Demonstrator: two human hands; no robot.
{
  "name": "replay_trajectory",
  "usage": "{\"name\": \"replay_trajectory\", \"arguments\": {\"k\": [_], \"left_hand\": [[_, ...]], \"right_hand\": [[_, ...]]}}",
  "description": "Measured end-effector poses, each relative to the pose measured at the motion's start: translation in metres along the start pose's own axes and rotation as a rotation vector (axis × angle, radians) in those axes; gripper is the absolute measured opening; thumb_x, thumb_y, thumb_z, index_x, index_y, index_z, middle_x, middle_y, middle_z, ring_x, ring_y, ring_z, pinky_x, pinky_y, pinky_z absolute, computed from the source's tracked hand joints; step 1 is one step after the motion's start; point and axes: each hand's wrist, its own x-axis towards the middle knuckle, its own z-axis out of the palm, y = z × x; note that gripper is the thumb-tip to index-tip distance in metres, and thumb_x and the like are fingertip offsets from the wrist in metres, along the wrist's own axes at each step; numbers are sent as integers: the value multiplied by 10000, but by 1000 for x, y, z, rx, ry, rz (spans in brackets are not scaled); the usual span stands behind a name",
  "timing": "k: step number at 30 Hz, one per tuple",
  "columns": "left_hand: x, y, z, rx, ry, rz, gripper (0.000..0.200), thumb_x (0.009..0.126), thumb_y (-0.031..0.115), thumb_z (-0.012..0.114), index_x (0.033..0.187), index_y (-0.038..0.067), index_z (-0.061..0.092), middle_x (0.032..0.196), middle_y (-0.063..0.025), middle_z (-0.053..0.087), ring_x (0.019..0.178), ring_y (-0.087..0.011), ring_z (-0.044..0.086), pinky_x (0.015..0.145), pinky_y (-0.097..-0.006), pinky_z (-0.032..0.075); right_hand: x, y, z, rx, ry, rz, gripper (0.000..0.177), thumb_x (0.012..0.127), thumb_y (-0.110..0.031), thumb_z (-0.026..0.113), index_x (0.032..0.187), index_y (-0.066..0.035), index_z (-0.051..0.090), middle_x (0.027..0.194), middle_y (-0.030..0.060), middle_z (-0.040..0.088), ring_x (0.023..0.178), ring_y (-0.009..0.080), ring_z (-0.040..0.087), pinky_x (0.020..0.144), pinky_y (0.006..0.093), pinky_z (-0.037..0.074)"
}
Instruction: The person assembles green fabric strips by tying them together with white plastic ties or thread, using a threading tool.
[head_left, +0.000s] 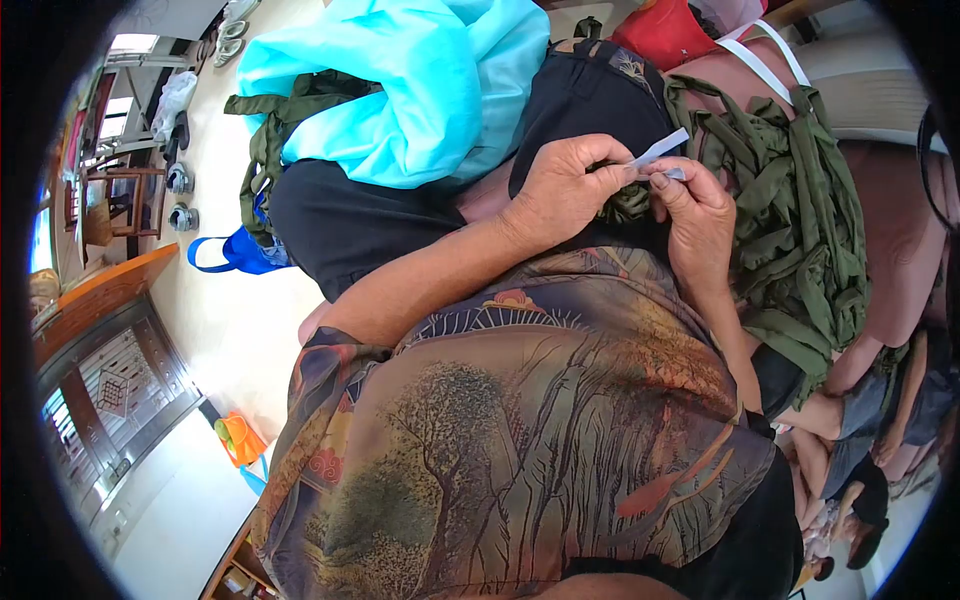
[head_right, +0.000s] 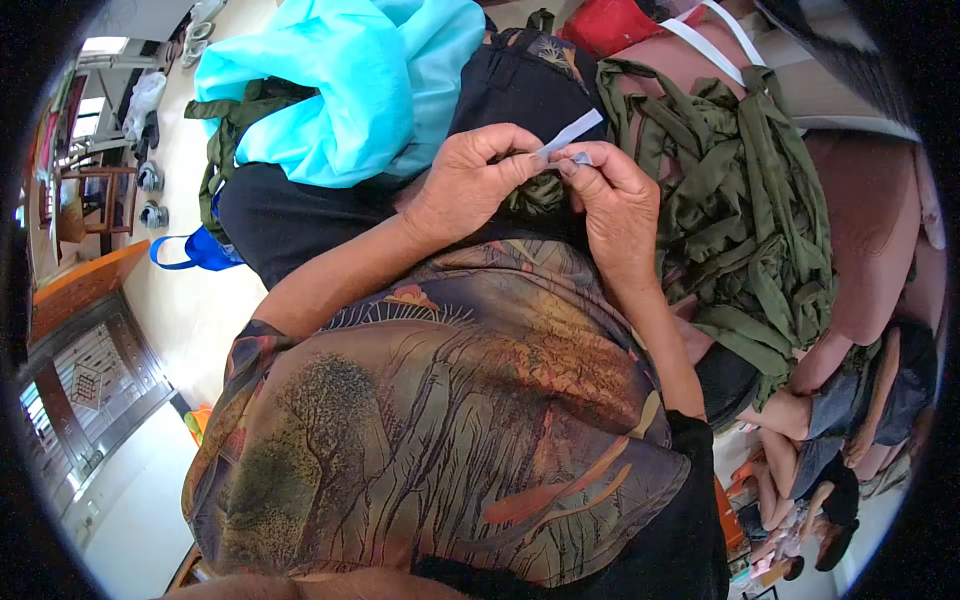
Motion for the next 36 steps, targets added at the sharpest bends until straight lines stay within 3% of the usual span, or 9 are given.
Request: {"name": "replay_trajectory", "arguments": {"k": [6, 12, 15, 20, 23, 26, 29, 33, 36], "left_hand": [[-2, 5, -6, 54, -63, -113, 121, 889, 111, 656, 918, -7, 664, 783, 13, 624, 749, -55, 544, 688, -227, 459], [-4, -1, -5, -560, -79, -148, 97, 896, 86, 642, 920, 0, 681, 895, -28, 680, 861, -89, 604, 818, -234, 474], [-4, 4, -11, -539, -101, -195, 73, 889, 61, 642, 911, 4, 681, 901, -32, 677, 856, -87, 608, 808, -232, 480], [-3, 9, -13, -235, -198, 26, 291, 856, 15, 650, 1140, -11, 591, 800, 8, 628, 775, -40, 580, 727, -187, 474], [0, 7, -16, -165, -260, -34, 317, 856, 20, 649, 1164, -13, 581, 790, 10, 625, 761, -37, 580, 708, -187, 472], [4, 2, -17, -173, -350, -115, 290, 858, 33, 651, 1140, -15, 605, 821, -12, 657, 772, -43, 591, 686, -191, 473], [5, 2, -15, -366, -388, -175, 206, 870, 52, 651, 1067, -9, 644, 838, -36, 681, 773, -55, 602, 674, -198, 476], [3, 3, -12, -352, -334, -188, 87, 890, 55, 628, 944, -6, 657, 828, -52, 688, 759, -64, 608, 681, -196, 474], [3, 0, -12, -265, -265, -192, 74, 899, 59, 612, 908, -6, 647, 815, -48, 682, 749, -62, 603, 680, -194, 471]], "right_hand": [[-1, -8, 4, 228, 45, 71, 93, 908, -111, 634, 901, -19, 643, 847, 46, 663, 669, 38, 495, 541, 160, 368], [-1, -7, -3, 202, -76, 203, 96, 891, -130, 660, 920, -40, 642, 790, 18, 655, 605, 27, 490, 489, 152, 344], [0, -1, -5, 169, -80, 219, 135, 875, -137, 680, 958, -53, 616, 745, 13, 648, 561, 31, 489, 465, 153, 341], [2, 4, -10, 181, -127, 279, 219, 857, -139, 700, 963, -63, 524, 718, 44, 643, 532, 42, 497, 431, 155, 338], [4, 3, -12, 195, -189, 292, 256, 854, -133, 703, 969, -63, 485, 712, 63, 643, 516, 47, 495, 420, 163, 338], [9, 2, -14, 176, -243, 315, 284, 851, -127, 707, 986, -62, 466, 705, 77, 642, 504, 51, 492, 408, 167, 333], [13, 0, -14, 166, -277, 356, 303, 847, -125, 712, 998, -64, 457, 698, 83, 640, 496, 54, 490, 393, 168, 321], [18, 1, -15, 231, -290, 425, 299, 850, -115, 707, 1003, -67, 455, 696, 91, 636, 482, 57, 483, 370, 164, 297], [17, -1, -14, 278, -268, 477, 286, 843, -96, 705, 987, -68, 460, 757, 97, 649, 544, 63, 517, 415, 167, 342]]}}
